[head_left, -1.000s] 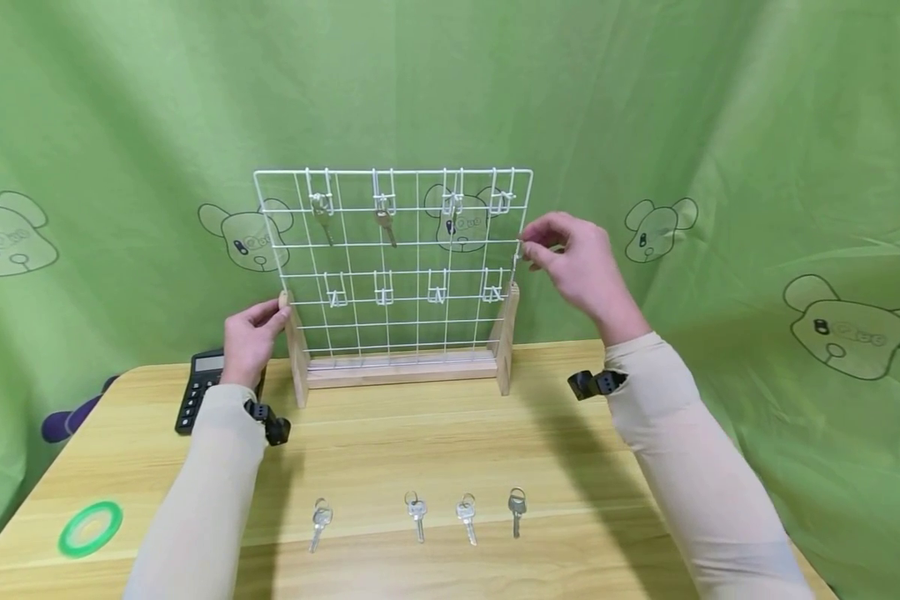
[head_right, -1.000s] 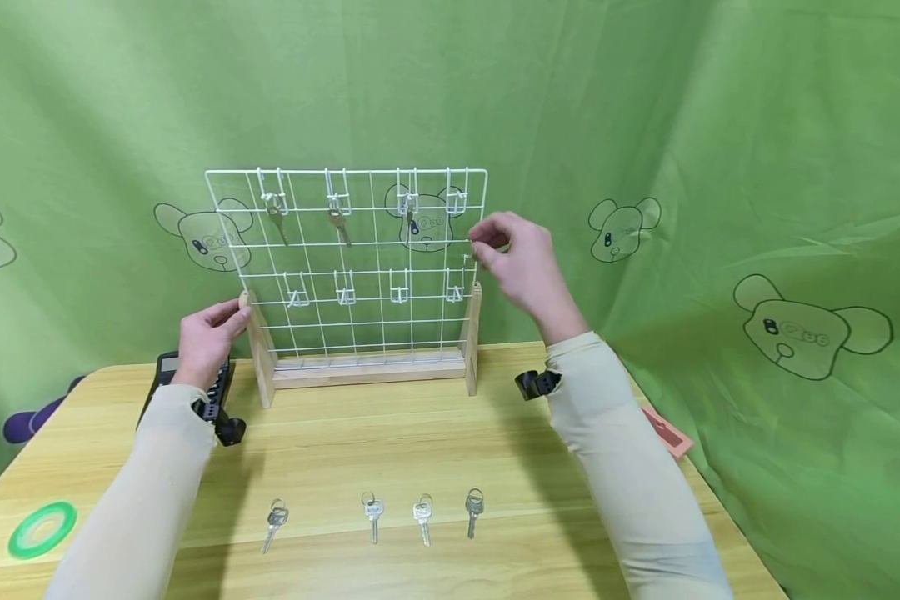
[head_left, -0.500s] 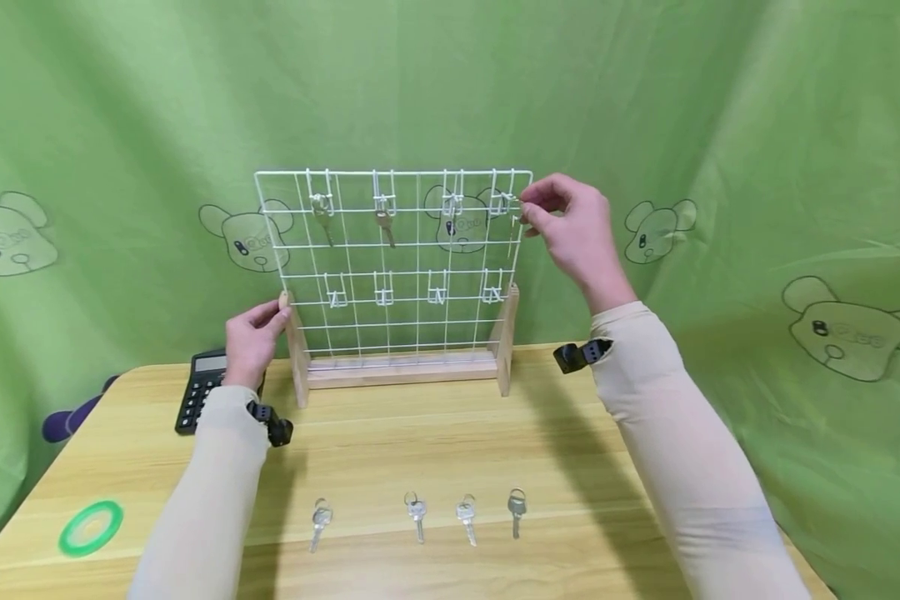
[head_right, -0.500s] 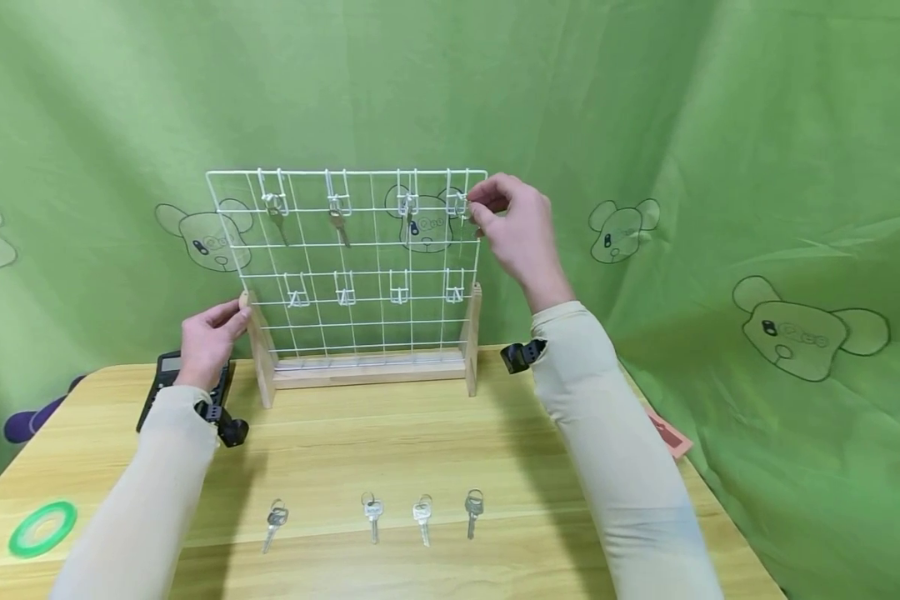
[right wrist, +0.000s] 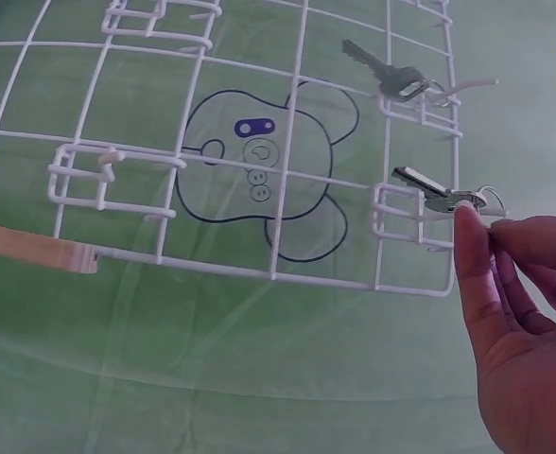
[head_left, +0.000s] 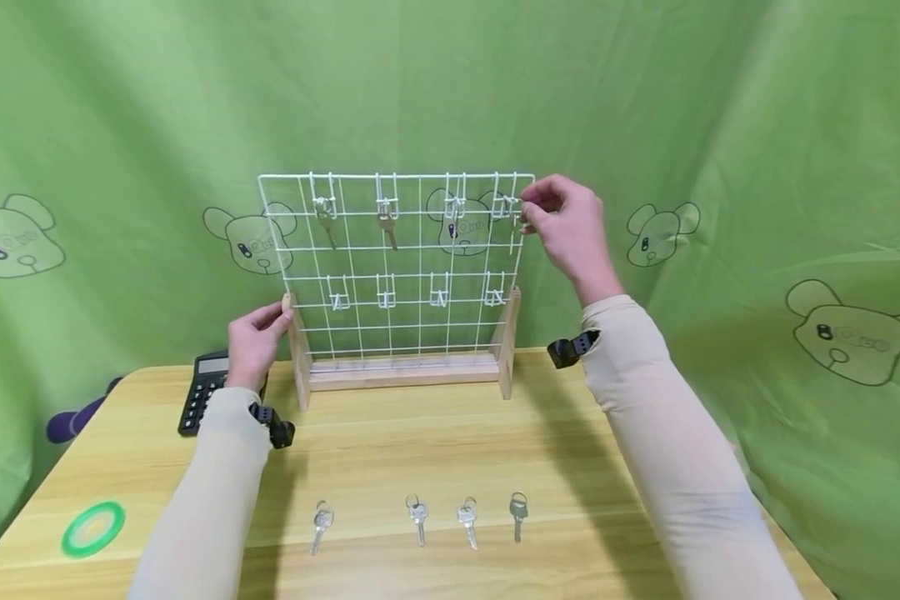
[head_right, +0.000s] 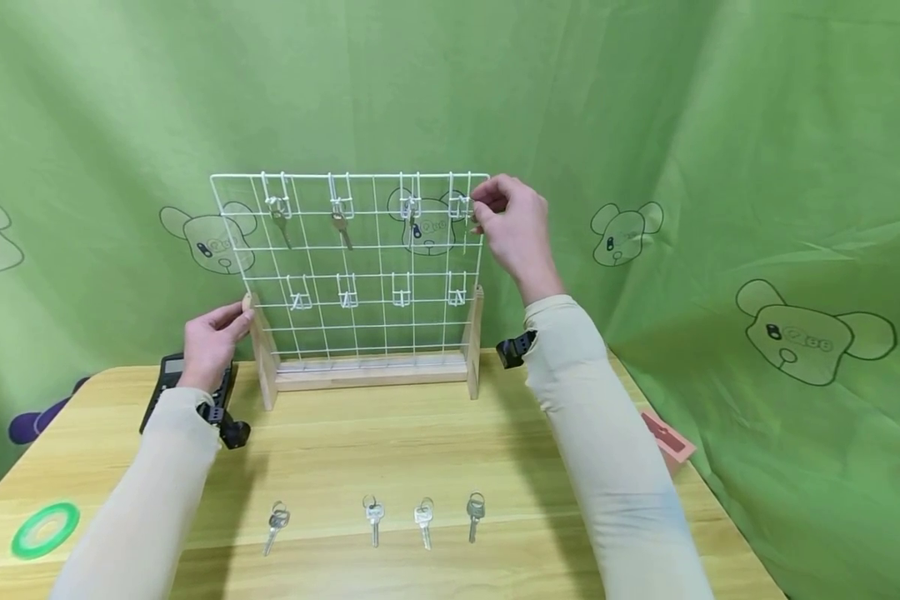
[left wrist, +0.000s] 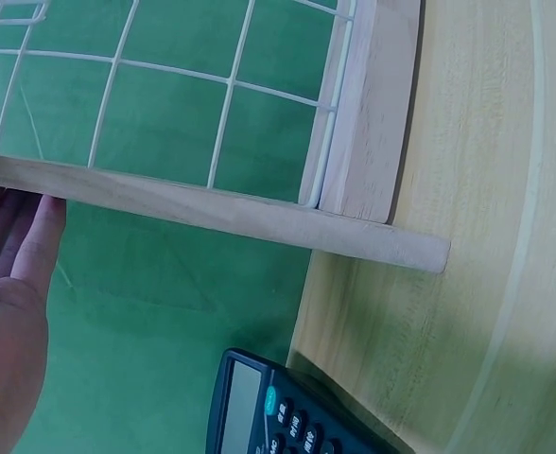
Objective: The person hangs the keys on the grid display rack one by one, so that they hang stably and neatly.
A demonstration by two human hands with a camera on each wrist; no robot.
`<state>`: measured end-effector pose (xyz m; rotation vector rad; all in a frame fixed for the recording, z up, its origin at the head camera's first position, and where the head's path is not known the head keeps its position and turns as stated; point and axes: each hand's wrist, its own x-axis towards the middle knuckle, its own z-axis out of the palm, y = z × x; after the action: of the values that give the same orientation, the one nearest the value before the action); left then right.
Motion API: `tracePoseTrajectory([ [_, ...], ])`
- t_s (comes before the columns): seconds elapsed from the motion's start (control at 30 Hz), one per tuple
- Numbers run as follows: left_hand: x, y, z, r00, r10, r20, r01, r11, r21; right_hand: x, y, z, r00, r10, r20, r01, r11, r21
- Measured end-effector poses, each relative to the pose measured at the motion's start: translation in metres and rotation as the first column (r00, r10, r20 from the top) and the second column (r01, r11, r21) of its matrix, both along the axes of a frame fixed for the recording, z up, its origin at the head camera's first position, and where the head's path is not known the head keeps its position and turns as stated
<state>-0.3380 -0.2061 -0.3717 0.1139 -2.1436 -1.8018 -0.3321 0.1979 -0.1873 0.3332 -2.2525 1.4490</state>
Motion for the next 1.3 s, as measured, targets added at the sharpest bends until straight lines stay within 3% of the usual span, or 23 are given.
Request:
tracePoseTrajectory([
  [0.6, -0.002, 0.001, 0.0, 0.999, -0.017, -0.033, 0.017, 1.0, 0.025, -0.007, 0.014, -0.028, 0.999, -0.033, -0.011, 0.034, 0.999, 0.038],
  [0.9, -0.002, 0.0, 0.0, 0.999, -0.017, -0.027, 0.018, 1.0, 0.018, 0.008, 0.019, -0.057, 1.0, -0.02, 0.016, 0.017, 0.989, 0.146],
  [1.07, -0.003, -0.001, -0.002, 0.999, -0.018, -0.027, 0.018, 1.0, 0.015, 0.016, 0.016, -0.08, 0.999, 0.022, 0.026, -0.027, 0.978, 0.208],
  [1.3, -0.003, -0.001, 0.0, 0.999, -0.02, -0.025, 0.02, 1.0, 0.016, 0.027, 0.007, -0.099, 0.996, 0.076, 0.053, -0.088, 0.957, 0.277],
])
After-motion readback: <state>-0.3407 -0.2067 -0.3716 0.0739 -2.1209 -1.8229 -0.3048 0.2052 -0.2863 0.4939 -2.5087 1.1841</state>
